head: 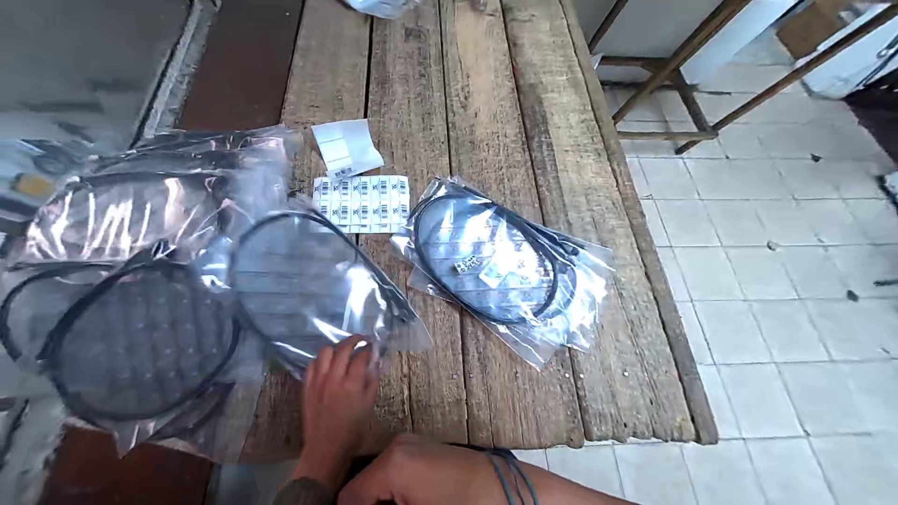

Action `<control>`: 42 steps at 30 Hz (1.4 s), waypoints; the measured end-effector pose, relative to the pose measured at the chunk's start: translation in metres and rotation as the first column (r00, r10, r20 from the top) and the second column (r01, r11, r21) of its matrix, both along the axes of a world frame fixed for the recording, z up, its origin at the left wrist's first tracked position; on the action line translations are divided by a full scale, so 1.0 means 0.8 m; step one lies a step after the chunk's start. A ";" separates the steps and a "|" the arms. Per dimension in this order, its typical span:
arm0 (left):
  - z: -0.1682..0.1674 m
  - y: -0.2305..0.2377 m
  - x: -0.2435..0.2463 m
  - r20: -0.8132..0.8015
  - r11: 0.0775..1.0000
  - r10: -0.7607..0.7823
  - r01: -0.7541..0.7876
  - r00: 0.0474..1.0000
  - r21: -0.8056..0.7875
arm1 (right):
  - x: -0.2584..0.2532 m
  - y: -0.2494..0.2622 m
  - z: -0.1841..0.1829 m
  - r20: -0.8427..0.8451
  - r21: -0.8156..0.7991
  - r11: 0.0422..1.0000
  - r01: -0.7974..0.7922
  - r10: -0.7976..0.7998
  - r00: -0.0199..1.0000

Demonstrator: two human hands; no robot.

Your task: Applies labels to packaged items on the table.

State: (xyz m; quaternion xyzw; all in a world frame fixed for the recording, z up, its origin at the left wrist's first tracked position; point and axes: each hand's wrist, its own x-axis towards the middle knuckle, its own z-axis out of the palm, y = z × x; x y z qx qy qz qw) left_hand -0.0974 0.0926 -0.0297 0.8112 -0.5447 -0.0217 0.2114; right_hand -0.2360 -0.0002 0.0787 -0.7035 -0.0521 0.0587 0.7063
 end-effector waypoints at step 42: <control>-0.004 0.029 -0.023 -0.745 0.991 -0.133 0.083 0.654 -0.103 | 0.035 -0.027 -0.143 -0.377 -0.862 0.496 0.104 -0.765 0.522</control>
